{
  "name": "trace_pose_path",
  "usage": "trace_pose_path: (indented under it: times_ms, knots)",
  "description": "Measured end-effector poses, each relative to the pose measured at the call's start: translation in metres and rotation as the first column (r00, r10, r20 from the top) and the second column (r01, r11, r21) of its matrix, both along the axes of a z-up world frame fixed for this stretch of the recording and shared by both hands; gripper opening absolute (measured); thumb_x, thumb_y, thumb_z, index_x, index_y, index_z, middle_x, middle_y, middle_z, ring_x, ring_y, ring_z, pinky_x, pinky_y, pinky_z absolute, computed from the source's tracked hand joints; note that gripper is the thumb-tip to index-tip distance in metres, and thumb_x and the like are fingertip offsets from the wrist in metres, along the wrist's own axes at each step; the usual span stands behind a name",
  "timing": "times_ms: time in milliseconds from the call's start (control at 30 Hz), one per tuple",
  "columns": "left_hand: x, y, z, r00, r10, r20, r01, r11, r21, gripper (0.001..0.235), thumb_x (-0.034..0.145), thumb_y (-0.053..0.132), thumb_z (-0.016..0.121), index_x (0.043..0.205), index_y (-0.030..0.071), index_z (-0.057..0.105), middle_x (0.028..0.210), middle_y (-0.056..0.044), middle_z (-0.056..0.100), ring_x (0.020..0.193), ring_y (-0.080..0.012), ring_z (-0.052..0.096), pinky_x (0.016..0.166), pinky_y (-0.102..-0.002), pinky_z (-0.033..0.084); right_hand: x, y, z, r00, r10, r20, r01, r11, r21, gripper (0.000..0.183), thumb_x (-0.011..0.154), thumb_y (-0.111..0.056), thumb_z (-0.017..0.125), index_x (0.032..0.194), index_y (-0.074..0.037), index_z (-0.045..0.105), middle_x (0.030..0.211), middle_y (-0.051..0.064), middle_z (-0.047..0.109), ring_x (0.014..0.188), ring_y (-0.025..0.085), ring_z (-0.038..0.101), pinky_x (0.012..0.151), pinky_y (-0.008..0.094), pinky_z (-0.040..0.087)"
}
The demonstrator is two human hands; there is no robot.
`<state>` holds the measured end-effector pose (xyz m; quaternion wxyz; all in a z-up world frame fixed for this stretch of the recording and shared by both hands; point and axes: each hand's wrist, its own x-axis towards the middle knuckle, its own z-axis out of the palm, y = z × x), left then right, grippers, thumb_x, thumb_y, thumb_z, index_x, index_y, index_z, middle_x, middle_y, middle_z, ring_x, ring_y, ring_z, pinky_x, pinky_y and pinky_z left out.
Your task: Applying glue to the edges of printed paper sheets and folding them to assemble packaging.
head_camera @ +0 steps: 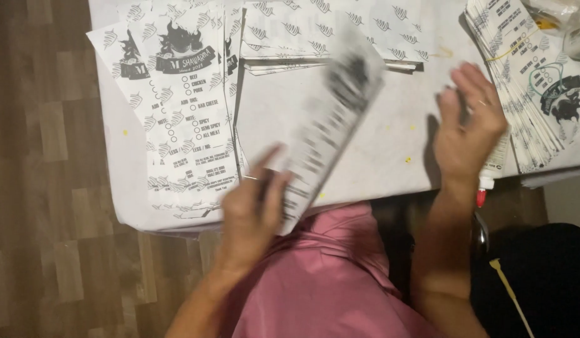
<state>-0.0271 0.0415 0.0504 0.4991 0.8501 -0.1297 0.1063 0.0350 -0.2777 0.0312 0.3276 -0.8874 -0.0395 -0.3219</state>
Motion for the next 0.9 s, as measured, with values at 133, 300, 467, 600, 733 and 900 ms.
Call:
trace_pose_path:
  times_ms: [133, 300, 467, 600, 733, 900]
  knots:
    - [0.021, 0.034, 0.012, 0.967, 0.255, -0.012, -0.255, 0.967, -0.009, 0.028, 0.107, 0.014, 0.063, 0.132, 0.005, 0.057, 0.069, 0.003, 0.053, 0.051, -0.0066, 0.051, 0.049, -0.024, 0.043, 0.047, 0.025, 0.0, 0.975, 0.208, -0.075, -0.217, 0.966, -0.14, 0.031, 0.105, 0.006, 0.067, 0.134, 0.013, 0.064, 0.138, 0.034, 0.062, 0.134, 0.048, 0.054, 0.118, 0.053, 0.042]
    - [0.039, 0.064, -0.029, 0.887, 0.431, 0.168, -0.454, 0.741, 0.495, 0.029, 0.102, 0.013, 0.068, 0.127, 0.001, 0.061, 0.078, -0.013, 0.067, 0.065, -0.0391, 0.065, 0.052, -0.052, 0.045, 0.085, 0.033, -0.03, 0.928, 0.303, -0.217, -0.364, 0.865, -0.345, 0.052, 0.098, 0.007, 0.076, 0.146, 0.008, 0.056, 0.148, 0.03, 0.055, 0.142, 0.047, 0.046, 0.12, 0.056, 0.034]
    - [0.047, 0.06, -0.044, 0.854, 0.337, 0.396, -0.512, 0.68, 0.525, 0.024, 0.093, 0.008, 0.078, 0.114, -0.001, 0.069, 0.095, -0.016, 0.057, 0.083, -0.0341, 0.059, 0.068, -0.045, 0.05, 0.04, 0.033, -0.019, 0.974, 0.227, 0.028, -0.19, 0.871, -0.453, 0.029, 0.092, 0.012, 0.083, 0.117, -0.004, 0.082, 0.115, 0.018, 0.078, 0.117, 0.04, 0.072, 0.102, 0.048, 0.056]
    - [0.052, 0.017, -0.044, 0.873, 0.055, 0.485, -0.241, 0.913, 0.33, 0.027, 0.091, 0.002, 0.074, 0.116, -0.008, 0.07, 0.103, -0.026, 0.066, 0.097, -0.0441, 0.068, 0.086, -0.051, 0.057, -0.021, 0.029, -0.019, 0.979, 0.179, -0.096, -0.201, 0.919, -0.34, 0.02, 0.094, 0.002, 0.081, 0.109, -0.012, 0.084, 0.111, 0.012, 0.08, 0.118, 0.039, 0.071, 0.106, 0.045, 0.054]
    - [0.047, -0.026, -0.049, 0.888, -0.233, 0.397, 0.088, 0.932, 0.351, 0.041, 0.103, 0.029, 0.061, 0.122, -0.008, 0.067, 0.125, -0.032, 0.064, 0.122, -0.0523, 0.06, 0.105, -0.057, 0.05, -0.055, 0.013, -0.021, 0.947, 0.225, -0.23, -0.281, 0.927, -0.249, 0.026, 0.092, -0.003, 0.079, 0.118, -0.006, 0.08, 0.12, 0.019, 0.075, 0.125, 0.042, 0.065, 0.109, 0.048, 0.05]
    - [0.043, -0.036, -0.061, 0.863, -0.426, 0.27, 0.249, 0.825, 0.507, 0.034, 0.105, 0.015, 0.06, 0.128, -0.01, 0.065, 0.135, -0.031, 0.063, 0.133, -0.0478, 0.056, 0.113, -0.055, 0.046, -0.084, -0.051, -0.022, 0.992, -0.124, 0.008, 0.118, 0.922, -0.369, 0.022, 0.101, 0.009, 0.082, 0.121, 0.016, 0.078, 0.121, 0.031, 0.071, 0.119, 0.042, 0.061, 0.097, 0.05, 0.054]
